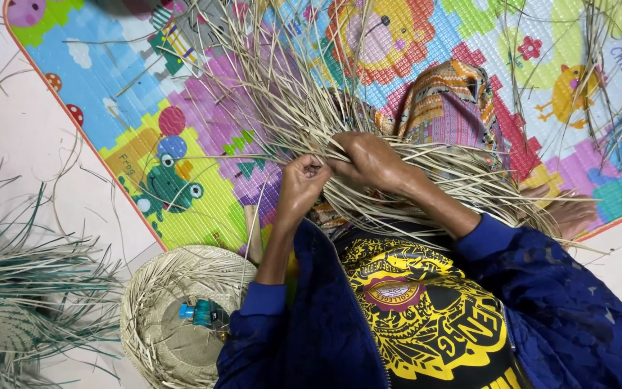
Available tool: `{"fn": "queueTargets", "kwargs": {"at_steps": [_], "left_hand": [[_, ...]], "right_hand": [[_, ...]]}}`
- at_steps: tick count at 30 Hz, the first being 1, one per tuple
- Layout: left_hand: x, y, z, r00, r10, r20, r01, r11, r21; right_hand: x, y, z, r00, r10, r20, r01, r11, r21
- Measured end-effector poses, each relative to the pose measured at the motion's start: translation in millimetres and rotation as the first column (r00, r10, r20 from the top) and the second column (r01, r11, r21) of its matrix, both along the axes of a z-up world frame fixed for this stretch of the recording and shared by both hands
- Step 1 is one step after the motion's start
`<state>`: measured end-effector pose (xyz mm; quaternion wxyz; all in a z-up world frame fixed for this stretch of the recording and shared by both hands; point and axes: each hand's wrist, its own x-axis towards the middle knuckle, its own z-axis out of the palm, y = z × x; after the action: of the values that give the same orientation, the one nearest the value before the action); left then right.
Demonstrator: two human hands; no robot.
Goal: Weaving a hat from dried straw strands while sitting on the floor.
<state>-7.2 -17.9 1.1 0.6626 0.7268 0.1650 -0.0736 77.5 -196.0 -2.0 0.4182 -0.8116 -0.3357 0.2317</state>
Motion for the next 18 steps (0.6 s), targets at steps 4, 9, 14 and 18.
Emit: {"fn": "queueTargets", "kwargs": {"at_steps": [4, 9, 14, 18], "left_hand": [[-2, -1, 14, 1.000, 0.007, -0.007, -0.008, 0.999, -0.037], [-2, 5, 4, 1.000, -0.001, -0.018, 0.000, 0.999, -0.034], [1, 5, 12, 0.999, -0.040, 0.008, 0.040, 0.999, -0.011], [4, 8, 8, 0.997, -0.078, 0.026, 0.075, 0.993, 0.087]], "right_hand": [[0, -2, 21, 0.998, -0.022, -0.066, 0.021, 1.000, -0.023], [-2, -5, 27, 0.996, -0.005, -0.089, 0.009, 0.999, 0.040], [-5, -9, -1, 0.997, -0.033, -0.070, 0.041, 0.991, 0.125], [-4, -4, 23, 0.988, -0.068, -0.136, 0.088, 0.985, 0.146]]}}
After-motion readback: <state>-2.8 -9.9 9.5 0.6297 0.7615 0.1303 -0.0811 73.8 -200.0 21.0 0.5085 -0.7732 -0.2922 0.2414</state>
